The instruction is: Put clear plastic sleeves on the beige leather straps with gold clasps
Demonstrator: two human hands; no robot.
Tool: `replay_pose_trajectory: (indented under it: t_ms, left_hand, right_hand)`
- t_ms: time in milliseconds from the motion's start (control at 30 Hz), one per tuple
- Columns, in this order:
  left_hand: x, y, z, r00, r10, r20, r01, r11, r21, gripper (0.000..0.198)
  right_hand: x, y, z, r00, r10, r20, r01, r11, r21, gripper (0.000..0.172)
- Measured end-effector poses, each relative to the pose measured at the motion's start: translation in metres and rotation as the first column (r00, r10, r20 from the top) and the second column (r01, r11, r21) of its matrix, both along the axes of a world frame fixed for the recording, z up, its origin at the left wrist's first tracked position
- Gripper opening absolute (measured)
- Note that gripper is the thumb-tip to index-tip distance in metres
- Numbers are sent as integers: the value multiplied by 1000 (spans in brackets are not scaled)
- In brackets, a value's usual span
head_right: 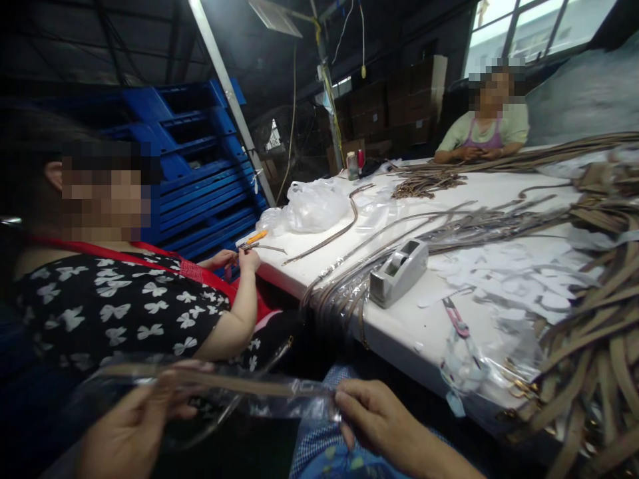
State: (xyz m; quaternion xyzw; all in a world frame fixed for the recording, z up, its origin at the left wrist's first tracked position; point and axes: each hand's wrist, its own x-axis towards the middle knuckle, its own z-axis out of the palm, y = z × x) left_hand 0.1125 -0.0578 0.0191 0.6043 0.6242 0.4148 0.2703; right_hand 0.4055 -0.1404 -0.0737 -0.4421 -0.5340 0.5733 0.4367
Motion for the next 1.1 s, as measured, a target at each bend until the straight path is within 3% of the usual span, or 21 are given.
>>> replay_pose_trajectory:
  t_ms: [67,100,167,233,300,367,533,600,667,733,800,867,933,1100]
  left_hand:
    - [18,2,-24,967,-240,-90,219,956,-196,45]
    - [30,1,-36,947,-303,-106,280,941,-191,39]
    - [59,-3,-57,897,-406,-176,413,911,3,30]
    - [85,-3,-72,736,-625,-259,661,746,77,44]
    - [104,4,-83,590,-776,-221,802,596,49,43]
    - [112,13,-91,533,-833,-148,844,535,28,35]
    - [113,33,-98,575,-809,-117,817,575,38,25]
    - [116,36,-98,545,-835,-77,837,547,-7,24]
    - [122,37,-99,464,-886,24,883,460,-97,29]
    - [130,36,-100,365,-914,177,922,329,-204,36]
    - [138,36,-102,321,-900,294,931,242,-274,39]
    - [143,36,-102,349,-881,320,919,253,-303,37]
    - [145,37,-100,403,-871,282,899,320,-298,33]
    - [143,39,-95,436,-896,81,885,410,-222,27]
  right_hand:
    - [2,9,-3,987,50,-154,-76,983,-166,49]
    - [2,14,-3,971,73,-226,-122,970,-211,48]
    - [2,23,-2,945,113,-306,-191,952,-240,46]
    - [2,29,-2,940,134,-313,-213,949,-233,45]
    - [5,31,-3,945,130,-299,-205,950,-235,46]
    - [12,28,-7,952,108,-287,-184,950,-254,47]
    - [40,15,-25,975,13,-220,-82,949,-305,47]
    - [48,14,-28,988,-8,-154,-40,951,-306,47]
    - [52,17,-24,998,-8,-60,-10,958,-286,45]
    - [54,21,-17,998,5,64,11,971,-240,44]
    - [56,23,-10,988,2,152,29,979,-200,44]
    - [61,24,-8,988,-36,152,67,976,-206,47]
    - [69,22,-12,991,-97,90,118,957,-264,52]
    - [80,16,-20,988,-149,43,155,925,-348,52]
